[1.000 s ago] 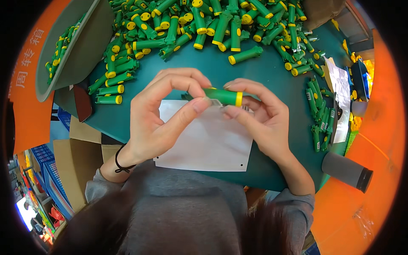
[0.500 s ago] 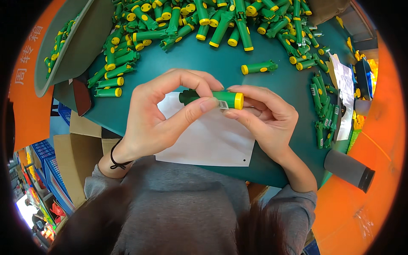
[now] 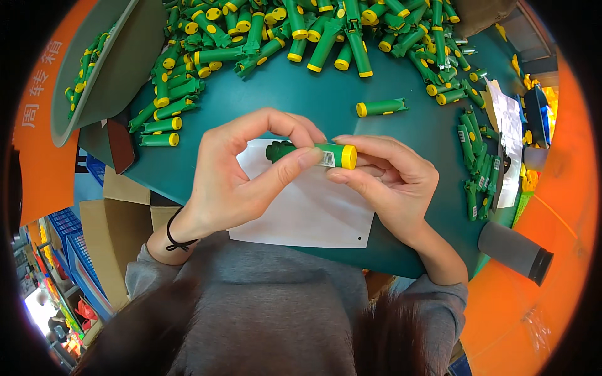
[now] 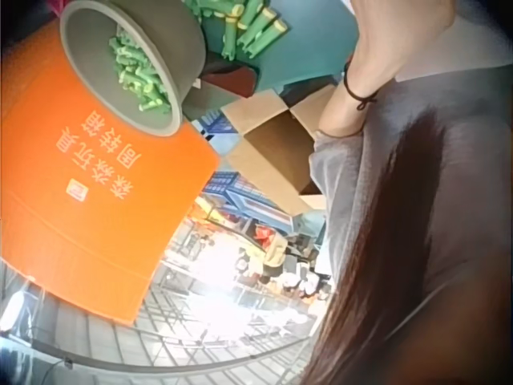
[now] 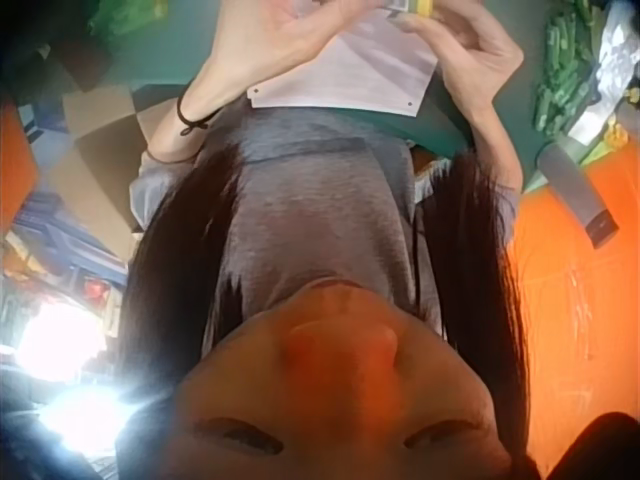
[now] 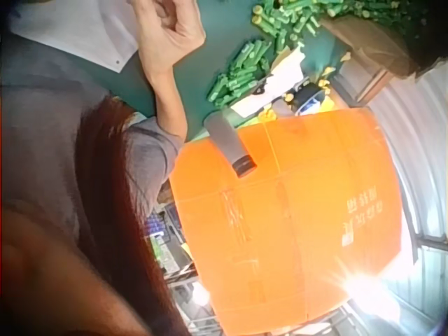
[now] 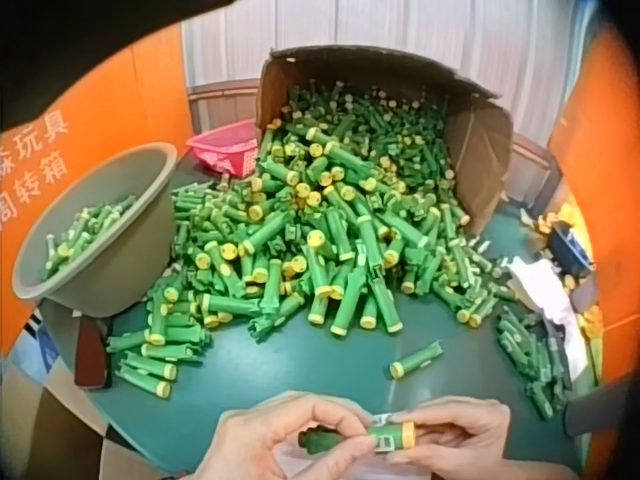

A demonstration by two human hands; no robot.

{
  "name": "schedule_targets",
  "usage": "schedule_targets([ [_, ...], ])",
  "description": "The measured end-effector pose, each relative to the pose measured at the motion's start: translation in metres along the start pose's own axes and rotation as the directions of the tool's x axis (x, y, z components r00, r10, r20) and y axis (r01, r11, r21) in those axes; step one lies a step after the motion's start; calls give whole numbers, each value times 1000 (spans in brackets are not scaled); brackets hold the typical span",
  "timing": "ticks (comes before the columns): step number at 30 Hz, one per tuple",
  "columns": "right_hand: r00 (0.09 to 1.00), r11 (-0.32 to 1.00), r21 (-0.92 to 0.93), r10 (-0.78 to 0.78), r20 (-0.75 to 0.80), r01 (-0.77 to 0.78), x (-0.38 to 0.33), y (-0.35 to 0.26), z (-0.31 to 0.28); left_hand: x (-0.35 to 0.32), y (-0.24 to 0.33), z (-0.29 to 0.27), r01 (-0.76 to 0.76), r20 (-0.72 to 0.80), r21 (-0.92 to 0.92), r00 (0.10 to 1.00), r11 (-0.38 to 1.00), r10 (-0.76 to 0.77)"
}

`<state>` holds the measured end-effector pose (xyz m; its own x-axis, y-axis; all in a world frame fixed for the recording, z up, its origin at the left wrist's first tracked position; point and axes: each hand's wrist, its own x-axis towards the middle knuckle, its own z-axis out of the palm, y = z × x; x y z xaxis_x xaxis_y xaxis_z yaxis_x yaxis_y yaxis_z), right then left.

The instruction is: Apply small adhesive labels to cylindrical green components at an assembly station.

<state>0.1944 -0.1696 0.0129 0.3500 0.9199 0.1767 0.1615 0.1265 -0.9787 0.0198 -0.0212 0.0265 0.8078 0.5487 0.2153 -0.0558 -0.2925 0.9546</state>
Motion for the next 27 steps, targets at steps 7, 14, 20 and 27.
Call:
schedule_targets([
  [7, 997, 996, 25, -81, 20, 80, -1, 8, -1, 6, -11, -1, 362, 244, -249, 921, 898, -303],
  [14, 989, 986, -128, -88, 117, 103, 5, 2, -2, 1, -13, -11, 191, 136, -221, 977, 956, -164],
  [20, 1000, 802, -598, 1, 7, 3, 9, 2, -25, 16, 14, -173, 106, -692, 644, 503, 757, 518],
  [27, 992, 771, -635, 108, 60, -46, 1, 33, -26, 10, -28, -12, -203, -10, 548, 968, 812, 249],
])
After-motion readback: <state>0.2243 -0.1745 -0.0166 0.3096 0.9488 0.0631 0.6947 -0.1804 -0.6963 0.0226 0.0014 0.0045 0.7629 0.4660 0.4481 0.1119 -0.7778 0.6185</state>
